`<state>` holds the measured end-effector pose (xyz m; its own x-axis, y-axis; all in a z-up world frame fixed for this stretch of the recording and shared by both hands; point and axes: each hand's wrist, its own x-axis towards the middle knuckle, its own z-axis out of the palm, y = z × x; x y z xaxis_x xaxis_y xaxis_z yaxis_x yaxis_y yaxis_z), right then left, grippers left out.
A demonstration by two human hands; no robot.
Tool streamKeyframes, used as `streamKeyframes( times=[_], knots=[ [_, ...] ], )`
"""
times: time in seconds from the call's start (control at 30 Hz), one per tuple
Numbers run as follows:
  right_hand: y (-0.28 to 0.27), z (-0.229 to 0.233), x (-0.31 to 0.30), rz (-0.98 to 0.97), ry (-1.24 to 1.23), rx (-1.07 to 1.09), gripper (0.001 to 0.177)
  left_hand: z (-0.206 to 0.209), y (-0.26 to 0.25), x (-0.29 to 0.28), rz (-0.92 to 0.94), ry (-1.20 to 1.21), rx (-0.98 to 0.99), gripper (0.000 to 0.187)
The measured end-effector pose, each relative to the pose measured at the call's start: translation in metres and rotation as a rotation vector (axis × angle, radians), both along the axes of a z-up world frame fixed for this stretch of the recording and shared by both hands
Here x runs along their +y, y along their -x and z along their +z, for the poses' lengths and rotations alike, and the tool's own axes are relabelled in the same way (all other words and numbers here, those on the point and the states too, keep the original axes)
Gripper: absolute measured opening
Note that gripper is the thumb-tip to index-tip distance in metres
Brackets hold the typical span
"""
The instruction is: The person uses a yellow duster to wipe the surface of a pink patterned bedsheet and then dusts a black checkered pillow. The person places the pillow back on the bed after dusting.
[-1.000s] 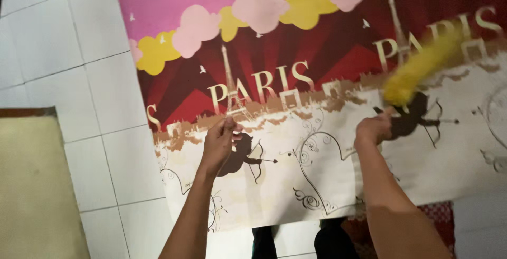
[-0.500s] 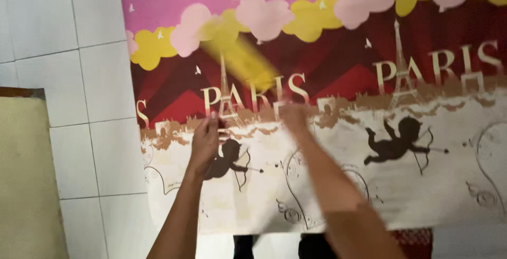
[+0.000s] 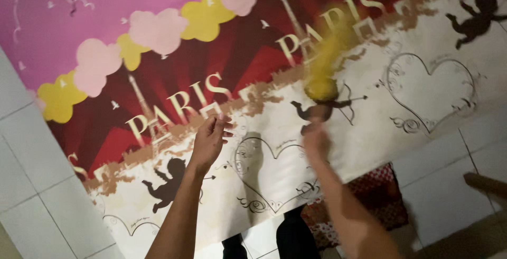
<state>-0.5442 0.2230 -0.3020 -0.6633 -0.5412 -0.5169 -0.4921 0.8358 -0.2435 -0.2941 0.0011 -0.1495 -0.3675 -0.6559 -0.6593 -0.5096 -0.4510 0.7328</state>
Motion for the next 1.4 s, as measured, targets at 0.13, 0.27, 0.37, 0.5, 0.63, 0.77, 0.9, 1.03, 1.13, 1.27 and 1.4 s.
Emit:
streamKeyframes(
  times=[0.13, 0.27, 0.37, 0.5, 0.63, 0.77, 0.9, 1.03, 1.13, 1.27, 1.4],
  knots=[
    [-0.059, 0.04, -0.003, 0.219, 0.064, -0.286, 0.055, 0.002, 0.042, 0.013, -0.084, 0.006, 0.009, 0.047],
    [-0.008, 0.063, 0.083, -0.17, -0.159, -0.194, 0.067, 0.002, 0.071, 0.021, -0.147, 0.018, 0.016, 0.046],
    [0.036, 0.061, 0.162, -0.585, -0.057, 0.044, 0.049, -0.002, 0.095, 0.027, -0.141, -0.034, -0.02, 0.045],
    [0.045, 0.03, 0.175, -0.707, 0.322, 0.412, 0.061, -0.006, 0.124, 0.045, -0.176, -0.025, 0.026, 0.047],
    [0.013, 0.021, 0.131, -0.314, 0.468, -0.03, 0.073, -0.005, 0.153, 0.072, -0.203, -0.028, 0.009, 0.047],
    [0.017, 0.042, 0.111, 0.256, 0.132, -0.356, 0.071, 0.003, 0.179, 0.072, -0.222, -0.001, 0.034, 0.046],
    [0.088, 0.065, 0.168, -0.345, -0.186, -0.37, 0.043, 0.01, 0.199, 0.059, -0.245, 0.032, 0.043, 0.047],
    [0.142, 0.069, 0.227, -0.47, -0.045, 0.122, 0.047, 0.012, 0.199, 0.041, -0.257, 0.073, 0.056, 0.047],
    [0.173, 0.053, 0.226, -0.578, 0.19, 0.331, 0.052, 0.008, 0.187, 0.035, -0.254, 0.075, 0.04, 0.049],
    [0.154, 0.026, 0.146, -0.447, 0.288, 0.225, 0.036, -0.01, 0.161, 0.045, -0.173, 0.043, 0.022, 0.05],
    [0.054, 0.021, 0.042, 0.228, 0.208, -0.1, 0.023, -0.018, 0.119, 0.064, -0.148, 0.0, -0.019, 0.051]
  ],
)
